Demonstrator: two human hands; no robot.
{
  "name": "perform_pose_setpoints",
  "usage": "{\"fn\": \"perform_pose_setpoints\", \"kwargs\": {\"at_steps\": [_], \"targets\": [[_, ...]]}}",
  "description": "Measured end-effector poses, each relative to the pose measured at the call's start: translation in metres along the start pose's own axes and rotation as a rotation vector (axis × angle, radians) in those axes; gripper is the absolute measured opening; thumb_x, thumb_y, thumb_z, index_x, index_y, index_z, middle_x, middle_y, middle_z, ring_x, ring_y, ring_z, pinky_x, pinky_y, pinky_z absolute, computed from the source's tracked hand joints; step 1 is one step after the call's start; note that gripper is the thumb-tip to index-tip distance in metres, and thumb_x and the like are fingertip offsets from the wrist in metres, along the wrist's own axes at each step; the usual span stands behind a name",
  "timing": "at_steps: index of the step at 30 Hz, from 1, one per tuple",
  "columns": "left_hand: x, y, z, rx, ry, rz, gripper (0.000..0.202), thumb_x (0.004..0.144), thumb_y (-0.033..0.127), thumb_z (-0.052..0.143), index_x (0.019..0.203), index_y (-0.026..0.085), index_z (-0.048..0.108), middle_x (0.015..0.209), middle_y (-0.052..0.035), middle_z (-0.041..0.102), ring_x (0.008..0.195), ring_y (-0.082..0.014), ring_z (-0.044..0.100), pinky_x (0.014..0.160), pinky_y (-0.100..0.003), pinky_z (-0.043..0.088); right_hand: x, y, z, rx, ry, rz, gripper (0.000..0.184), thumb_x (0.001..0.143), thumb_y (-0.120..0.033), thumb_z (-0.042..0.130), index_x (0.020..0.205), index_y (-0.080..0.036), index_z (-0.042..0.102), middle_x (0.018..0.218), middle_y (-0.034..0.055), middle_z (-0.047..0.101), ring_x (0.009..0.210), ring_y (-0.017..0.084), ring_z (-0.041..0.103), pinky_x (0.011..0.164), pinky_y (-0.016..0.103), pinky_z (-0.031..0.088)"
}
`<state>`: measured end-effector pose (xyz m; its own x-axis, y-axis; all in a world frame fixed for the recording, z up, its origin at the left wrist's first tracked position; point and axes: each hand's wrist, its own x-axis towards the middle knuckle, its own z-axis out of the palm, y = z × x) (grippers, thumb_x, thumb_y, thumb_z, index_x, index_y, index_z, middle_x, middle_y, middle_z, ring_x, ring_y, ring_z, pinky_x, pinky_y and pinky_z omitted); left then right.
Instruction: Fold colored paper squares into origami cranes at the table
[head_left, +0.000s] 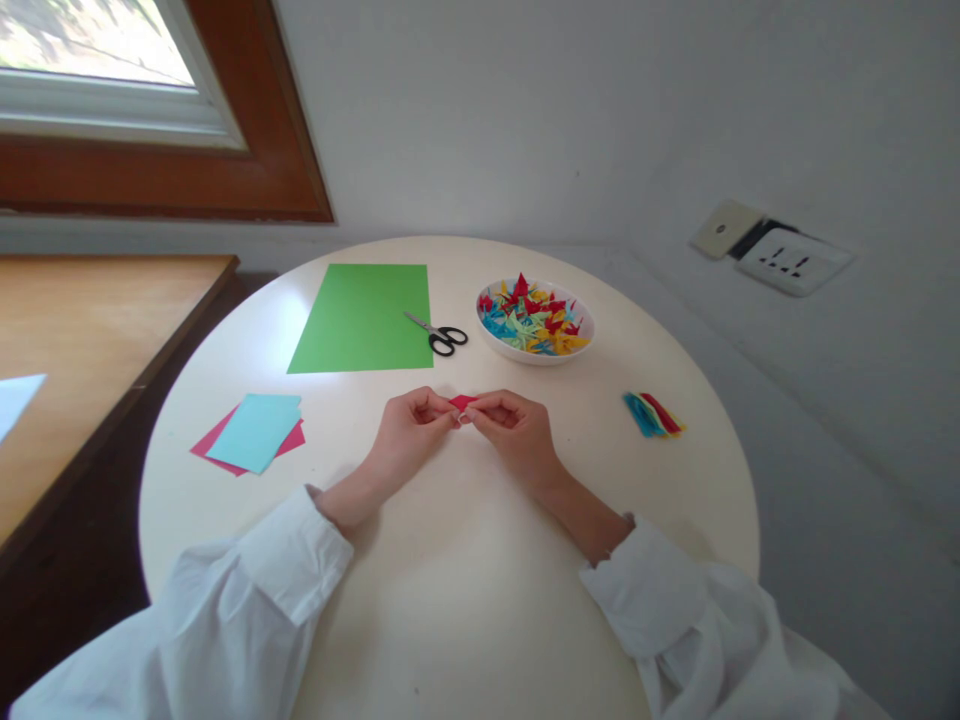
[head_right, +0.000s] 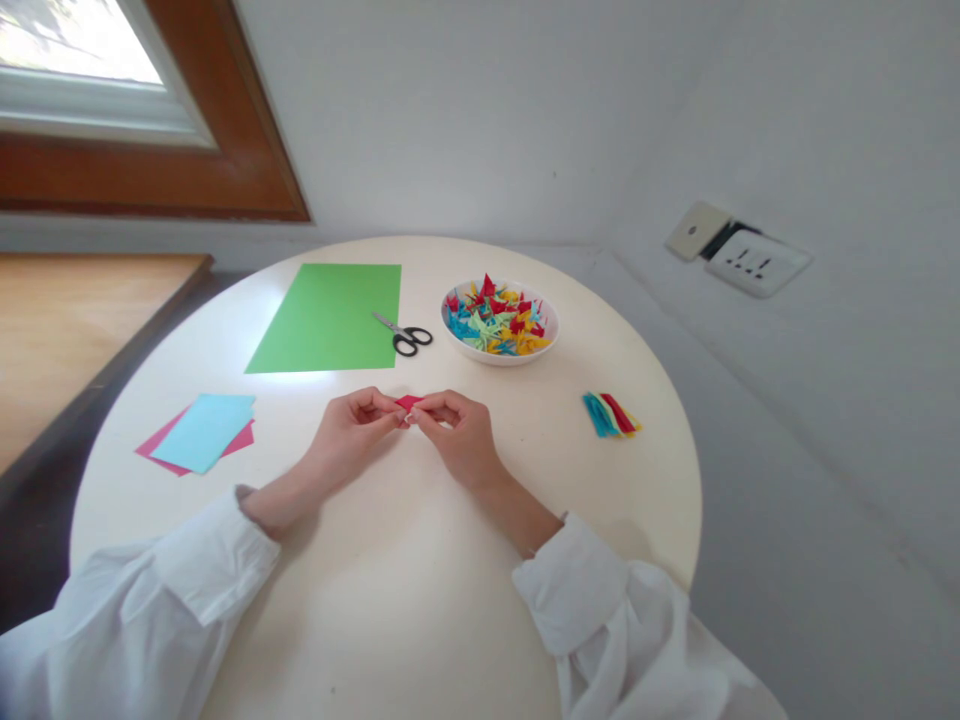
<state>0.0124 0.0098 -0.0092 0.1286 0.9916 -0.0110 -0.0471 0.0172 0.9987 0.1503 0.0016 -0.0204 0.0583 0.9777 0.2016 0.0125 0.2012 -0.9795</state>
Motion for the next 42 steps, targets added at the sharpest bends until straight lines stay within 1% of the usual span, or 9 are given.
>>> {"fn": "perform_pose_setpoints", "kwargs": {"at_steps": [7, 14, 19, 22, 25, 27, 29, 33, 42], "targets": [[0.0012, -0.0022, -0.0013, 0.014, -0.009, 0.022, 0.010, 0.059, 0.021, 0.066, 0.058, 0.015, 0.059, 0.058, -0.0002, 0.064, 0.057, -0.0111, 0.058, 0.057, -0.023, 0.044, -0.0001, 0.0011, -0.0002, 0.005, 0.009, 0.007, 0.009, 0.061, -0.025, 0.069, 0.066, -0.018, 0.064, 0.068, 0.0029, 0.070, 0.065, 0.017, 0.067, 0.066, 0.031, 0.055], [0.0010, -0.0028, -0.0019, 0.015, -0.015, 0.039, 0.013, 0.059, 0.022, 0.068, 0.059, 0.015, 0.057, 0.059, -0.0008, 0.065, 0.058, -0.0125, 0.059, 0.058, -0.025, 0.044, -0.0006, -0.0003, -0.0004, 0.008, 0.002, 0.003, 0.010, 0.061, -0.025, 0.069, 0.065, -0.018, 0.063, 0.067, 0.0025, 0.069, 0.064, 0.017, 0.067, 0.066, 0.031, 0.055], [0.0017, -0.0044, -0.0026, 0.029, -0.036, 0.059, 0.012, 0.061, 0.021, 0.067, 0.061, 0.015, 0.056, 0.060, -0.0011, 0.065, 0.058, -0.0122, 0.060, 0.056, -0.023, 0.043, -0.0006, -0.0022, 0.0000, 0.006, 0.013, 0.007, 0.008, 0.062, -0.023, 0.068, 0.064, -0.018, 0.062, 0.066, 0.0020, 0.068, 0.060, 0.016, 0.066, 0.060, 0.028, 0.054], [0.0018, -0.0040, -0.0024, 0.028, -0.045, 0.066, 0.016, 0.060, 0.020, 0.068, 0.062, 0.015, 0.053, 0.058, 0.0004, 0.063, 0.056, -0.0113, 0.059, 0.053, -0.021, 0.042, -0.0009, -0.0033, -0.0002, 0.007, 0.013, 0.029, 0.009, 0.061, -0.023, 0.068, 0.064, -0.017, 0.062, 0.066, 0.0020, 0.067, 0.057, 0.015, 0.065, 0.055, 0.026, 0.053], [0.0013, -0.0036, -0.0021, -0.034, -0.065, 0.058, 0.023, 0.059, 0.022, 0.071, 0.070, 0.017, 0.051, 0.058, 0.0019, 0.063, 0.057, -0.0118, 0.060, 0.054, -0.022, 0.043, -0.0011, -0.0042, -0.0004, 0.004, 0.009, 0.056, 0.009, 0.061, -0.023, 0.068, 0.064, -0.017, 0.062, 0.064, 0.0014, 0.067, 0.053, 0.015, 0.064, 0.052, 0.026, 0.051], [0.0012, -0.0041, -0.0023, -0.073, -0.101, 0.044, 0.029, 0.061, 0.025, 0.071, 0.081, 0.017, 0.052, 0.063, 0.0004, 0.066, 0.061, -0.0138, 0.062, 0.060, -0.025, 0.046, -0.0010, -0.0048, -0.0005, 0.000, -0.001, 0.065, 0.009, 0.061, -0.023, 0.068, 0.064, -0.017, 0.062, 0.062, 0.0010, 0.067, 0.052, 0.015, 0.064, 0.051, 0.025, 0.051], [0.0014, -0.0054, -0.0029, -0.065, -0.135, 0.033, 0.031, 0.063, 0.027, 0.070, 0.087, 0.016, 0.055, 0.069, -0.0022, 0.068, 0.066, -0.0149, 0.063, 0.065, -0.026, 0.048, -0.0009, -0.0054, -0.0007, -0.003, -0.016, 0.070, 0.009, 0.061, -0.023, 0.068, 0.064, -0.017, 0.062, 0.060, 0.0007, 0.067, 0.052, 0.015, 0.064, 0.051, 0.025, 0.051], [0.0021, -0.0082, -0.0040, 0.046, -0.145, 0.039, 0.020, 0.068, 0.030, 0.067, 0.077, 0.014, 0.061, 0.073, -0.0041, 0.067, 0.066, -0.0137, 0.062, 0.062, -0.024, 0.046, -0.0009, -0.0069, -0.0009, -0.002, -0.030, 0.078, 0.010, 0.060, -0.023, 0.068, 0.064, -0.017, 0.062, 0.056, -0.0003, 0.065, 0.051, 0.015, 0.064, 0.052, 0.025, 0.052], [0.0020, -0.0094, -0.0044, 0.129, -0.139, 0.041, 0.020, 0.070, 0.032, 0.064, 0.073, 0.013, 0.060, 0.069, -0.0034, 0.066, 0.061, -0.0121, 0.058, 0.056, -0.022, 0.041, -0.0017, -0.0063, 0.0001, -0.036, -0.043, 0.068, 0.010, 0.063, -0.024, 0.067, 0.066, -0.016, 0.061, 0.057, -0.0008, 0.063, 0.052, 0.014, 0.063, 0.050, 0.023, 0.049]]}}
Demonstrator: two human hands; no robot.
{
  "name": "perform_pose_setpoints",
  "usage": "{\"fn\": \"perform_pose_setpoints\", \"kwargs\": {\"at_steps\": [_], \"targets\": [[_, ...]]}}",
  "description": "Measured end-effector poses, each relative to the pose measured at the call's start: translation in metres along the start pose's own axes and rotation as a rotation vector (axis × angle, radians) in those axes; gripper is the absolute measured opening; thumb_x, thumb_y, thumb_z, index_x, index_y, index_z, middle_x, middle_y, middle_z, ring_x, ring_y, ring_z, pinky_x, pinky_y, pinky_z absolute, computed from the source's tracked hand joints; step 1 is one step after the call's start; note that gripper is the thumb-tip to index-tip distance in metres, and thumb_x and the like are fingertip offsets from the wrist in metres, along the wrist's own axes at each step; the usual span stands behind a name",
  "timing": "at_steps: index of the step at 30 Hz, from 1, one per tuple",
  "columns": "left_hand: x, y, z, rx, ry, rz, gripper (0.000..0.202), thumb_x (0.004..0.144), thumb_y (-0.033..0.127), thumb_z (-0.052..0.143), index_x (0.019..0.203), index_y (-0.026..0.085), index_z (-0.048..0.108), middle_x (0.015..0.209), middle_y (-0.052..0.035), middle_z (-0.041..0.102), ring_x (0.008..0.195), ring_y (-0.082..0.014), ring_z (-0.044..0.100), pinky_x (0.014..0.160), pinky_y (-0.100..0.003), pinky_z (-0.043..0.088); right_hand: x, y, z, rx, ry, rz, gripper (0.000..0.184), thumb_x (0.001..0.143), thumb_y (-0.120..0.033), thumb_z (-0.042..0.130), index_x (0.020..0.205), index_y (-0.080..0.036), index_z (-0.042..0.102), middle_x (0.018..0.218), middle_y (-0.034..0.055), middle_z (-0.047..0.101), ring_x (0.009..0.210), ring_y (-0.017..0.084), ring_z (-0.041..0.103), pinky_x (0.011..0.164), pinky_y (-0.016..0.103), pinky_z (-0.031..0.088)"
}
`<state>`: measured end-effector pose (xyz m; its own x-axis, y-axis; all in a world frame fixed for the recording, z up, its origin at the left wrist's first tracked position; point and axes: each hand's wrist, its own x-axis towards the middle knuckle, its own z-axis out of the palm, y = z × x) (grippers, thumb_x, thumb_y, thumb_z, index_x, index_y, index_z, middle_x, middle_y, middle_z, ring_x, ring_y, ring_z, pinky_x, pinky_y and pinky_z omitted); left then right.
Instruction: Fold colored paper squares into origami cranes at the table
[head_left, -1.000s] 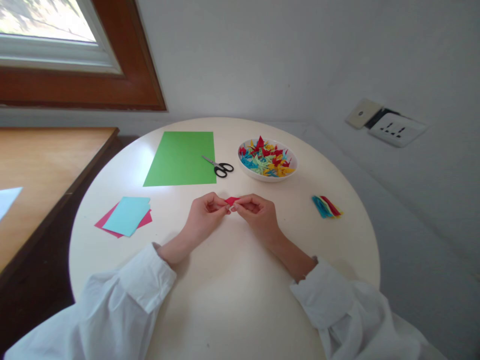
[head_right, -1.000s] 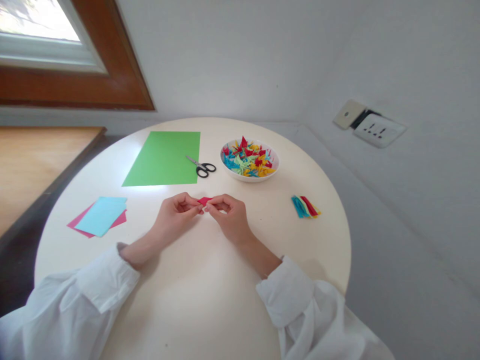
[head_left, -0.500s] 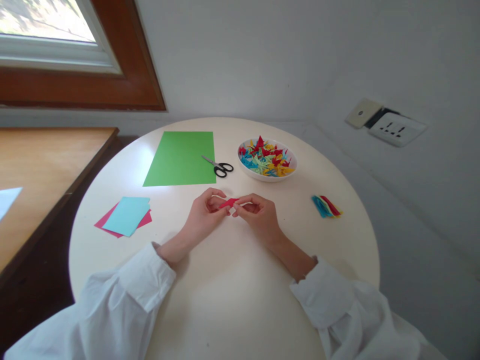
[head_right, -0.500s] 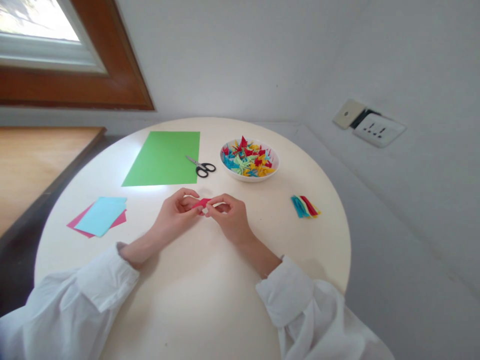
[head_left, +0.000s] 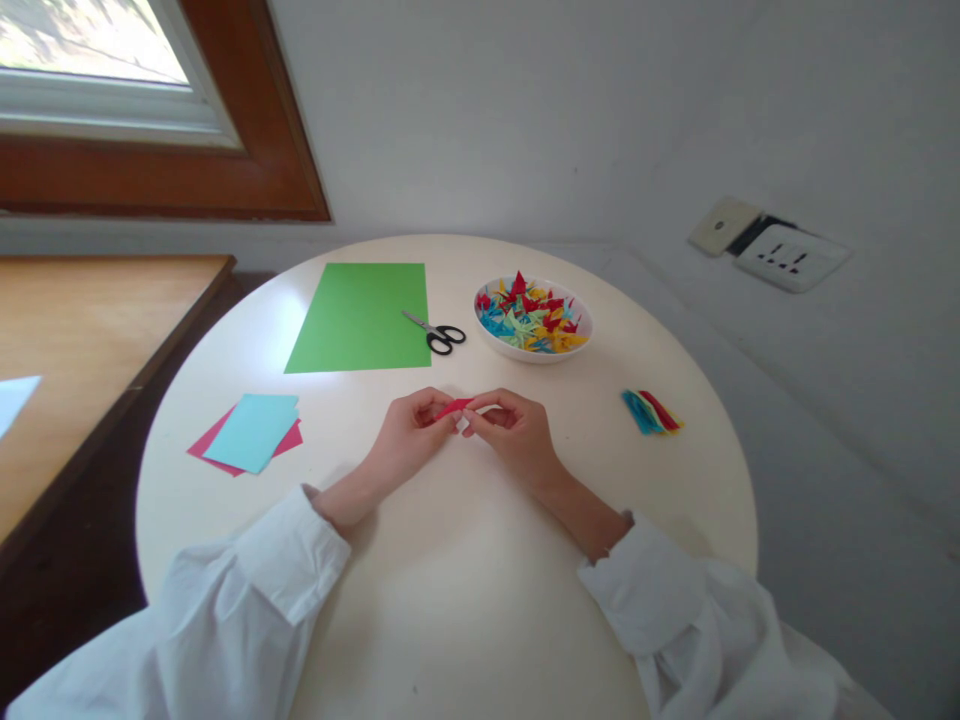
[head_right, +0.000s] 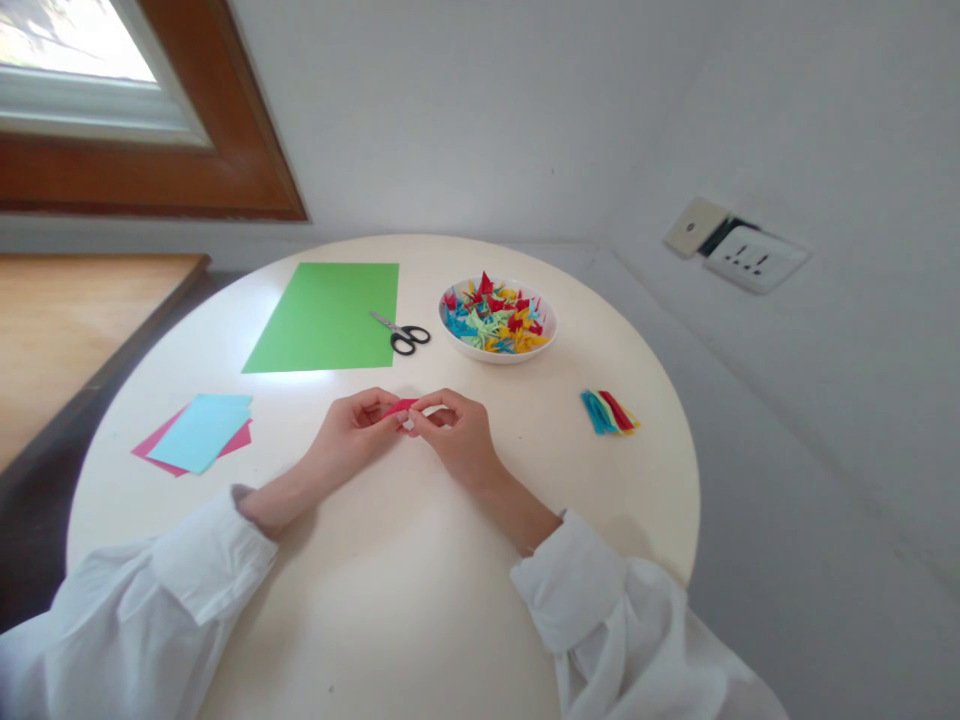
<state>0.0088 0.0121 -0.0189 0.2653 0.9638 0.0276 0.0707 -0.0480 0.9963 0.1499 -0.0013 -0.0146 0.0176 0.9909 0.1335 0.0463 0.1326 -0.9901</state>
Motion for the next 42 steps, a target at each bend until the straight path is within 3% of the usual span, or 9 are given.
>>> {"fn": "perform_pose_setpoints", "kwargs": {"at_steps": [8, 25, 35, 42], "targets": [[-0.0008, 0.0030, 0.0007, 0.022, 0.020, -0.028, 0.018, 0.070, 0.030, 0.063, 0.072, 0.012, 0.059, 0.068, -0.0032, 0.065, 0.059, -0.0110, 0.055, 0.054, -0.021, 0.039, 0.0004, 0.0029, 0.0006, 0.078, 0.015, -0.020, 0.018, 0.062, -0.024, 0.069, 0.072, -0.018, 0.055, 0.068, -0.0039, 0.060, 0.054, 0.011, 0.063, 0.051, 0.023, 0.050], [0.0004, -0.0056, -0.0011, 0.066, 0.021, 0.090, 0.017, 0.072, 0.027, 0.061, 0.081, 0.013, 0.061, 0.078, -0.0061, 0.067, 0.070, -0.0161, 0.061, 0.064, -0.026, 0.047, 0.0064, 0.0071, -0.0018, 0.120, -0.009, -0.013, 0.024, 0.059, -0.029, 0.073, 0.071, -0.018, 0.056, 0.061, -0.0037, 0.060, 0.050, 0.011, 0.060, 0.050, 0.024, 0.047], [-0.0008, -0.0037, -0.0021, 0.112, 0.029, 0.097, 0.013, 0.072, 0.024, 0.059, 0.075, 0.012, 0.061, 0.071, -0.0051, 0.066, 0.066, -0.0154, 0.060, 0.060, -0.025, 0.045, 0.0062, 0.0068, -0.0017, 0.114, -0.018, -0.015, 0.027, 0.059, -0.031, 0.073, 0.075, -0.019, 0.055, 0.063, -0.0026, 0.063, 0.049, 0.011, 0.060, 0.050, 0.025, 0.049], [-0.0008, -0.0015, -0.0012, 0.105, 0.048, 0.081, 0.009, 0.069, 0.022, 0.059, 0.072, 0.014, 0.061, 0.067, -0.0017, 0.064, 0.060, -0.0117, 0.055, 0.055, -0.022, 0.041, 0.0017, 0.0073, -0.0019, 0.015, -0.012, -0.066, 0.019, 0.064, -0.026, 0.068, 0.079, -0.019, 0.059, 0.075, 0.0015, 0.065, 0.068, 0.016, 0.064, 0.063, 0.028, 0.051]]}}
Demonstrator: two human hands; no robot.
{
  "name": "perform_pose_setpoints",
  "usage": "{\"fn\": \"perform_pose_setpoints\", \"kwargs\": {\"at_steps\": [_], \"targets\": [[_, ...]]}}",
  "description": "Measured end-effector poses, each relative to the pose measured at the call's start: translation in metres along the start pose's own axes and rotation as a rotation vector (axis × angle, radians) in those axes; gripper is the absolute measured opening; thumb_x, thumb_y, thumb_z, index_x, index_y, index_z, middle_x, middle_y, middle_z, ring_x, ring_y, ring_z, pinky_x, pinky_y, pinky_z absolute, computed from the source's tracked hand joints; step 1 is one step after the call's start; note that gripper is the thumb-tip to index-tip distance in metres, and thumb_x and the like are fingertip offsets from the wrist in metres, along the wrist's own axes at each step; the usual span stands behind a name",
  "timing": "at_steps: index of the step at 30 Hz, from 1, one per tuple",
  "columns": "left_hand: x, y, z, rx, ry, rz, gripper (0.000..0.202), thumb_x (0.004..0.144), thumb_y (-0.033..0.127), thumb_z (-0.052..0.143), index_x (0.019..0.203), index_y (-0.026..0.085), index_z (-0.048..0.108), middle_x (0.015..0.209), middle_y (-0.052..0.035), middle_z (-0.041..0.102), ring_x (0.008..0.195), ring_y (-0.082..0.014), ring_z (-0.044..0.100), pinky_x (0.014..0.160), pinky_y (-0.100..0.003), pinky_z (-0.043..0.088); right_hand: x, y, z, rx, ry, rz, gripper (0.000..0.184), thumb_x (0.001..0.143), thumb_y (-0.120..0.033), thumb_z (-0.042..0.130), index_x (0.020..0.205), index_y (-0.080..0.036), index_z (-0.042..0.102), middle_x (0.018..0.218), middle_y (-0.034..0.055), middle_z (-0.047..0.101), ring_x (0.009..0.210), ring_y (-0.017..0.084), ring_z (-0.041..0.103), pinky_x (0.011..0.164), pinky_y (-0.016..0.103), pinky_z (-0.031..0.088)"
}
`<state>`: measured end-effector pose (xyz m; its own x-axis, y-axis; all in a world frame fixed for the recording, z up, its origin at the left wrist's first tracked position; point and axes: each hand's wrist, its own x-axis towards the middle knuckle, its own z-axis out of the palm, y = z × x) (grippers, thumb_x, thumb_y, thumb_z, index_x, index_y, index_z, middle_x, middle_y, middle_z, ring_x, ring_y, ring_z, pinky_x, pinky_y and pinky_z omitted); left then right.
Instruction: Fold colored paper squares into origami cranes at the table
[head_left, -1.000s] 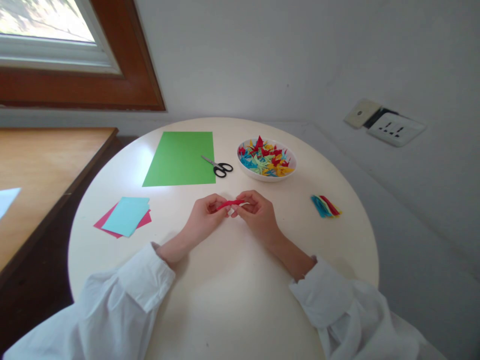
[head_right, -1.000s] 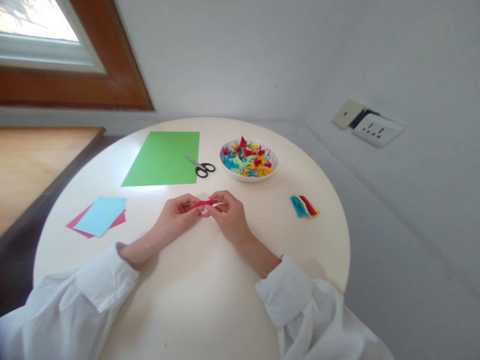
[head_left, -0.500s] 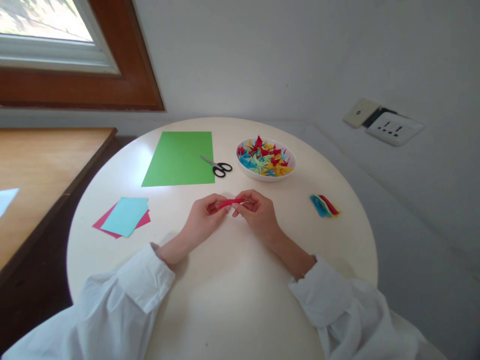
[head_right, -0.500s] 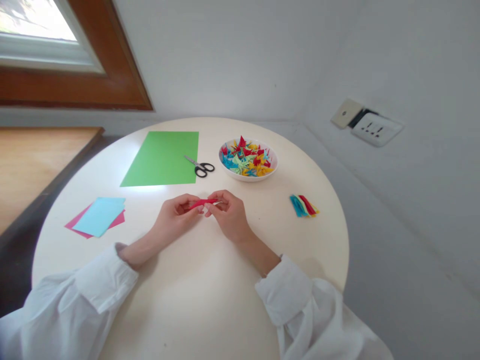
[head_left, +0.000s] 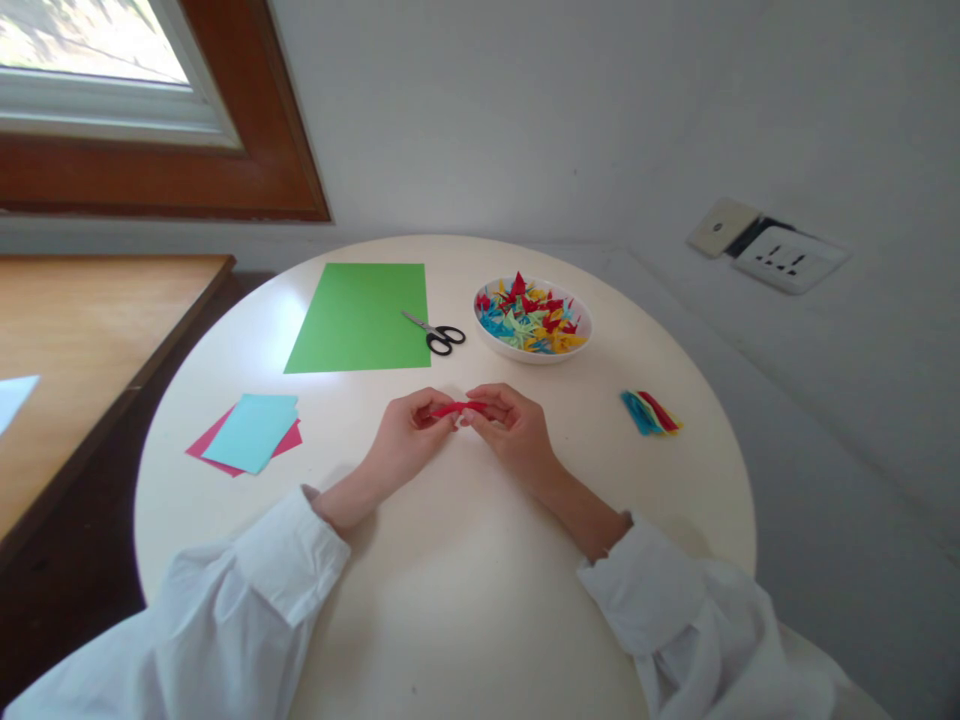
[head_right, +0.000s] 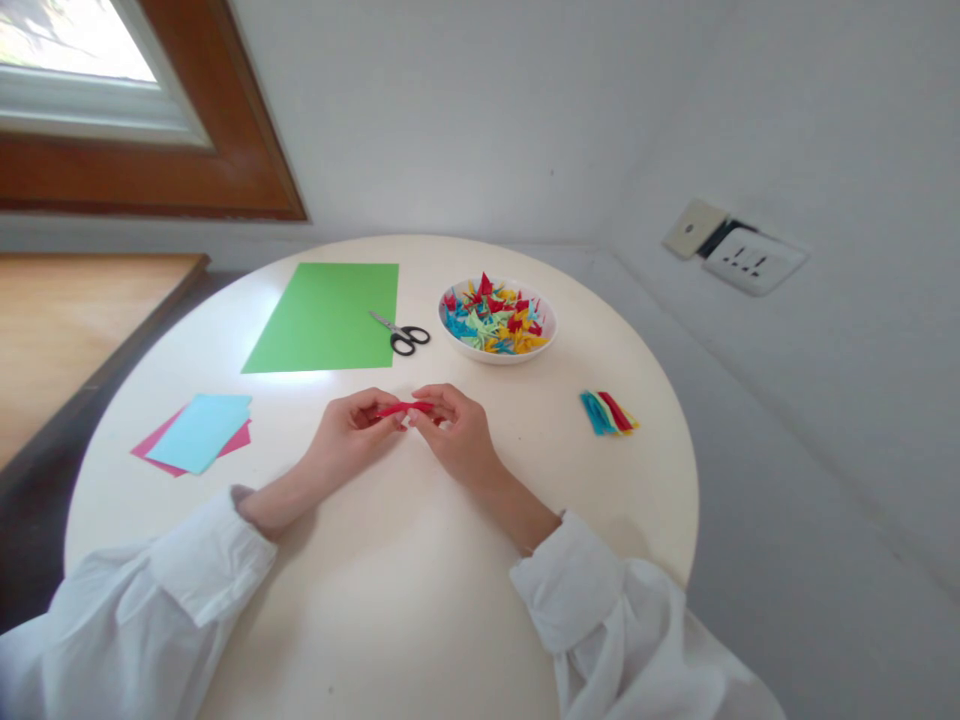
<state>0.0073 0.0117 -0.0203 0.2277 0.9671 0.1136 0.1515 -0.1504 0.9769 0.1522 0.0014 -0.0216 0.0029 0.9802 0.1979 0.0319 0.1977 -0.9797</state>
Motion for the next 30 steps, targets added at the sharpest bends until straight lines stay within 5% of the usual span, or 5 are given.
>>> {"fn": "perform_pose_setpoints", "kwargs": {"at_steps": [5, 11, 16, 30], "targets": [[0.001, 0.003, 0.000, -0.032, 0.015, -0.036, 0.006, 0.065, 0.018, 0.058, 0.069, 0.014, 0.062, 0.064, 0.0003, 0.063, 0.057, -0.0106, 0.054, 0.052, -0.020, 0.038, -0.001, -0.003, -0.001, -0.123, -0.016, -0.058, 0.010, 0.070, -0.029, 0.064, 0.072, -0.019, 0.061, 0.069, 0.0017, 0.066, 0.064, 0.016, 0.064, 0.061, 0.028, 0.049], [0.004, 0.008, 0.001, -0.194, 0.063, -0.103, 0.010, 0.065, 0.020, 0.063, 0.071, 0.013, 0.061, 0.057, 0.0023, 0.060, 0.051, -0.0084, 0.051, 0.049, -0.019, 0.037, 0.003, -0.002, 0.002, 0.067, 0.026, 0.053, 0.016, 0.064, -0.030, 0.068, 0.068, -0.019, 0.059, 0.062, 0.0004, 0.066, 0.057, 0.015, 0.063, 0.059, 0.029, 0.049], [0.004, 0.007, 0.003, -0.372, -0.024, -0.066, 0.021, 0.068, 0.026, 0.066, 0.084, 0.013, 0.066, 0.080, -0.0050, 0.069, 0.074, -0.0144, 0.061, 0.073, -0.026, 0.046, 0.008, 0.001, 0.010, 0.158, 0.156, 0.123, 0.019, 0.059, -0.031, 0.070, 0.068, -0.018, 0.060, 0.060, -0.0001, 0.066, 0.054, 0.014, 0.061, 0.052, 0.026, 0.045], [0.009, -0.001, 0.001, -0.217, 0.091, -0.064, 0.022, 0.069, 0.028, 0.060, 0.081, 0.013, 0.071, 0.081, -0.0086, 0.070, 0.077, -0.0185, 0.060, 0.072, -0.031, 0.046, 0.004, 0.001, 0.023, 0.139, 0.241, 0.125, 0.018, 0.058, -0.031, 0.070, 0.065, -0.017, 0.060, 0.062, 0.0001, 0.065, 0.058, 0.012, 0.057, 0.057, 0.025, 0.045]]}}
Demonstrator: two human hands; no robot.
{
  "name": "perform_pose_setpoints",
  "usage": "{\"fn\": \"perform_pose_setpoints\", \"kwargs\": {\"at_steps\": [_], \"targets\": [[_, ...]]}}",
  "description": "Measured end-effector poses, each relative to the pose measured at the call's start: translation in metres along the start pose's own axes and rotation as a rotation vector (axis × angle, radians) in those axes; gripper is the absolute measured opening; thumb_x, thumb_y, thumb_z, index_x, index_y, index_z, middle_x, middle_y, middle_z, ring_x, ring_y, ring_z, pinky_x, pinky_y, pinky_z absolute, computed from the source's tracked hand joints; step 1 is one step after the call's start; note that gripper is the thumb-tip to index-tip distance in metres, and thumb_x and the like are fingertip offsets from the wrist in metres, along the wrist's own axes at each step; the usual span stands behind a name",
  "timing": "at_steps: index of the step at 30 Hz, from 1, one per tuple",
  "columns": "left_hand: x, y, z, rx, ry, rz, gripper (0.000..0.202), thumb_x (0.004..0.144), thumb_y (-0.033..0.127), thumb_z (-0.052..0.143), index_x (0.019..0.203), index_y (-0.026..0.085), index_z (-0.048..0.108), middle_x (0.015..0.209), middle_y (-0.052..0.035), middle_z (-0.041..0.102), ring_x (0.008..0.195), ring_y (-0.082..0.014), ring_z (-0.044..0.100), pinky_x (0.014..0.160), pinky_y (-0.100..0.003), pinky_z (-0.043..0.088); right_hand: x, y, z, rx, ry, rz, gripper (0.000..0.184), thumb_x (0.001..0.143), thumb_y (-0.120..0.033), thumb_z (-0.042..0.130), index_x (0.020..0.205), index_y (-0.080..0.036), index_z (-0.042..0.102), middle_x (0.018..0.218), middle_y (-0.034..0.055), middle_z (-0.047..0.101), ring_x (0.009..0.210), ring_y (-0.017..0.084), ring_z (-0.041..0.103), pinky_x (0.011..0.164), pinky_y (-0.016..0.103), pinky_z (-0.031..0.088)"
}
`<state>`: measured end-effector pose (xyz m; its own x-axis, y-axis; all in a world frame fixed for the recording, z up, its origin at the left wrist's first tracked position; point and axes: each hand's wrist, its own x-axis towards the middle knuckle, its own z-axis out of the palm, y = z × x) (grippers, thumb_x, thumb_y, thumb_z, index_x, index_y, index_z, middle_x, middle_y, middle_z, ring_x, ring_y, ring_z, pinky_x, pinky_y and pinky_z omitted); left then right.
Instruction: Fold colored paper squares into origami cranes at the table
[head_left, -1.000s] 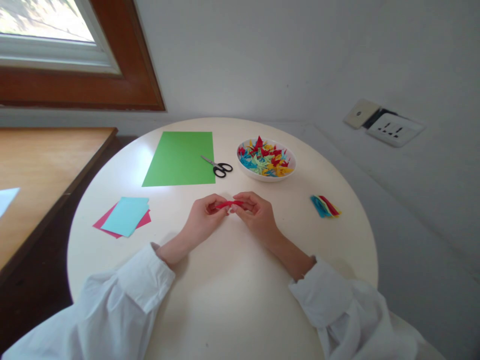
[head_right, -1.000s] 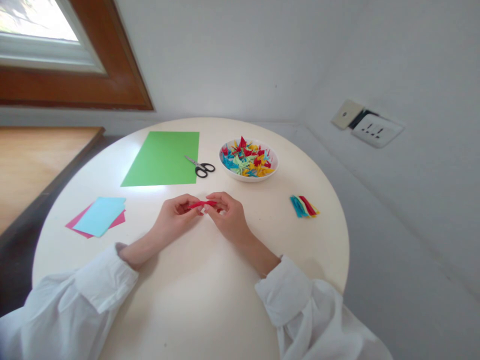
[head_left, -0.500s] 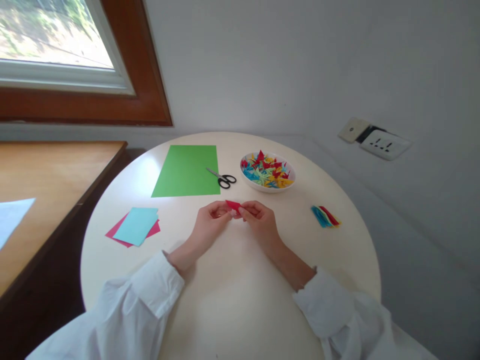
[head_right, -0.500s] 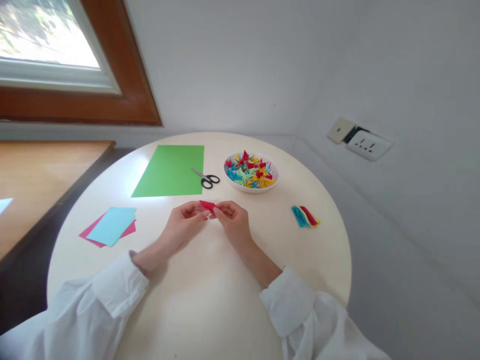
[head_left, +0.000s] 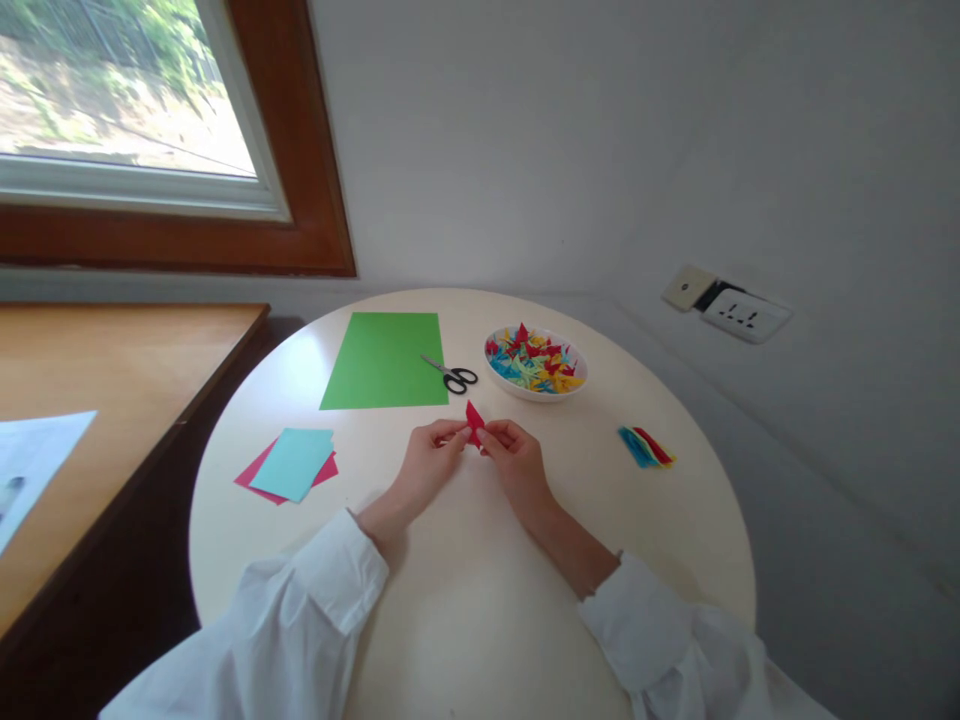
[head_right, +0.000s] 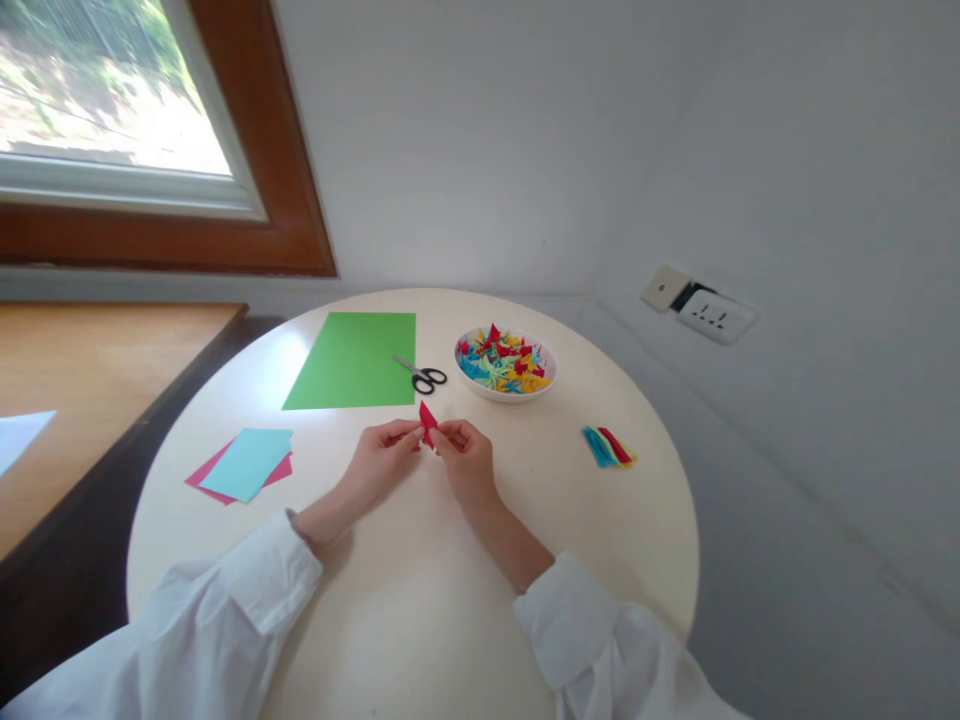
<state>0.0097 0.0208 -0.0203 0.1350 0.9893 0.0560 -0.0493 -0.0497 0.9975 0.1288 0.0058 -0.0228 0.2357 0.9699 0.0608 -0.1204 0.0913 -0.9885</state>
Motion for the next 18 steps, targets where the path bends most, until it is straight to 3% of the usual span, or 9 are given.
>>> {"fn": "perform_pose_setpoints", "kwargs": {"at_steps": [8, 18], "targets": [[0.0022, -0.0021, -0.0005, 0.033, 0.002, 0.020, 0.021, 0.069, 0.027, 0.057, 0.079, 0.012, 0.068, 0.079, -0.0074, 0.068, 0.073, -0.0164, 0.058, 0.069, -0.028, 0.044, -0.0009, 0.0003, 0.0009, -0.068, -0.052, -0.028, 0.017, 0.061, -0.032, 0.068, 0.064, -0.017, 0.061, 0.062, -0.0002, 0.063, 0.059, 0.013, 0.057, 0.059, 0.026, 0.046], [0.0015, 0.0039, -0.0021, 0.036, -0.013, -0.019, 0.016, 0.066, 0.027, 0.052, 0.060, 0.014, 0.059, 0.056, 0.0012, 0.055, 0.055, -0.0107, 0.048, 0.054, -0.022, 0.037, -0.0011, -0.0051, -0.0041, -0.118, -0.108, -0.118, 0.018, 0.064, -0.034, 0.065, 0.065, -0.019, 0.056, 0.062, -0.0016, 0.060, 0.059, 0.013, 0.057, 0.058, 0.027, 0.047]]}}
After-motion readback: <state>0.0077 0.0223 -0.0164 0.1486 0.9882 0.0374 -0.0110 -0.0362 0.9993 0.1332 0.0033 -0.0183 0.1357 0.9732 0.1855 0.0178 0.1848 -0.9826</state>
